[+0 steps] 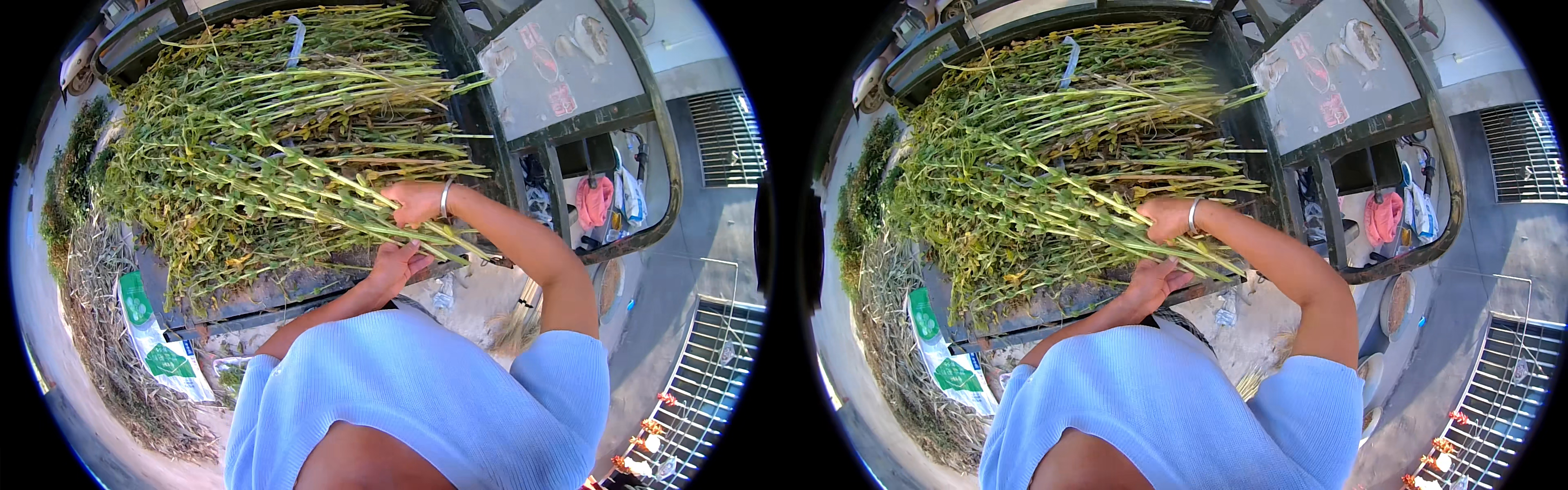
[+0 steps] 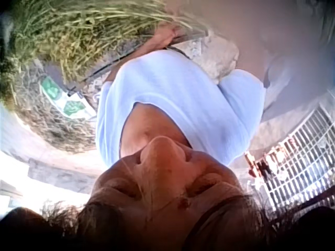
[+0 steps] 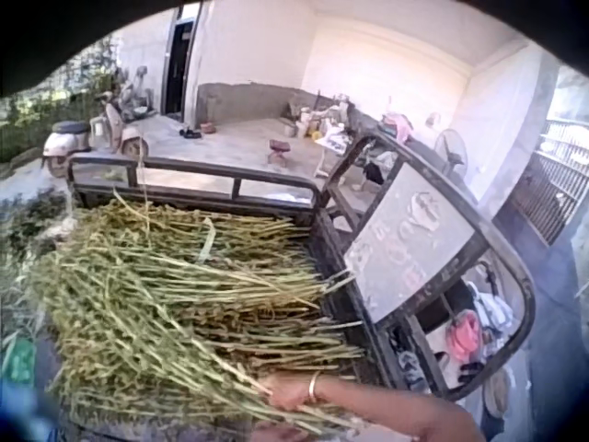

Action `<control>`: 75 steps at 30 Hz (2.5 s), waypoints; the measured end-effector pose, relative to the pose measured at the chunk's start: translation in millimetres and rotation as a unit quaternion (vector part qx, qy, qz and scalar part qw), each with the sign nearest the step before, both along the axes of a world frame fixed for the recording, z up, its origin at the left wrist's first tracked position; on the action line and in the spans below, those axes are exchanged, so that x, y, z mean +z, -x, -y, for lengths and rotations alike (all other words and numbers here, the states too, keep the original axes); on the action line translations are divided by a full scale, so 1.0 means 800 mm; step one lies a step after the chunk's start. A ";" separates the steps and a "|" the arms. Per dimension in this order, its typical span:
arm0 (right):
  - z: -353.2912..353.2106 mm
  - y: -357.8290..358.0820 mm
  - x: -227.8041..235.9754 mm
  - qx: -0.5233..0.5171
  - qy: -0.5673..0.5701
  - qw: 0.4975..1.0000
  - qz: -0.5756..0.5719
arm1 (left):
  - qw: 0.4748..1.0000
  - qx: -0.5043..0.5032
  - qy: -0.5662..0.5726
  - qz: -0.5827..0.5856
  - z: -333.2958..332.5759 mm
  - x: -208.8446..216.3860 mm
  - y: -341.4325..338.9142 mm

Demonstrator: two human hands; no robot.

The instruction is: The person gathers long green plant stalks from a vehicle bed, aligns them into bundles, and secures them with white plastic ties. The person repeatedly picks up stalks, arranges them, and ties them to form neat bundles.

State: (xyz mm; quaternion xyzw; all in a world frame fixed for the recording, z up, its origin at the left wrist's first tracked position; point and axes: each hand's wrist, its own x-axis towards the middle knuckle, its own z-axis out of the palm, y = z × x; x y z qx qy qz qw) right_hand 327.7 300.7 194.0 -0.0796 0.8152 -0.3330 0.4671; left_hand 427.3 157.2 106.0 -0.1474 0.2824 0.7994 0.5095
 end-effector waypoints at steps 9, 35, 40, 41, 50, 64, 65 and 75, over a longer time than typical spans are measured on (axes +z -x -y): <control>0.036 -0.041 -0.051 -0.011 -0.143 0.968 -0.206 | 0.996 -0.051 -0.062 -0.044 -0.008 -0.013 -0.001; -0.078 0.162 0.095 0.077 -0.239 0.609 -0.752 | 0.877 0.409 -0.135 -0.214 0.217 0.081 0.400; -0.139 0.242 -0.033 0.104 -0.289 0.655 -0.691 | 0.942 0.328 -0.026 -0.057 0.181 -0.004 0.448; -0.147 0.244 -0.058 0.110 -0.303 0.688 -0.650 | 0.930 0.363 0.064 0.013 0.163 -0.007 0.445; -0.144 0.257 -0.108 0.064 -0.312 0.824 -0.469 | 0.694 0.215 0.514 -0.457 0.184 0.015 0.383; -0.168 0.247 -0.105 0.092 -0.250 0.795 -0.545 | 0.201 -0.067 0.659 -0.722 0.175 0.005 0.459; -0.169 0.242 -0.112 0.090 -0.244 0.810 -0.526 | 0.217 -0.111 0.647 -0.722 0.178 -0.003 0.469; -0.123 0.255 -0.050 0.009 -0.347 0.846 -0.405 | 0.228 -0.180 0.677 -0.676 0.183 -0.016 0.480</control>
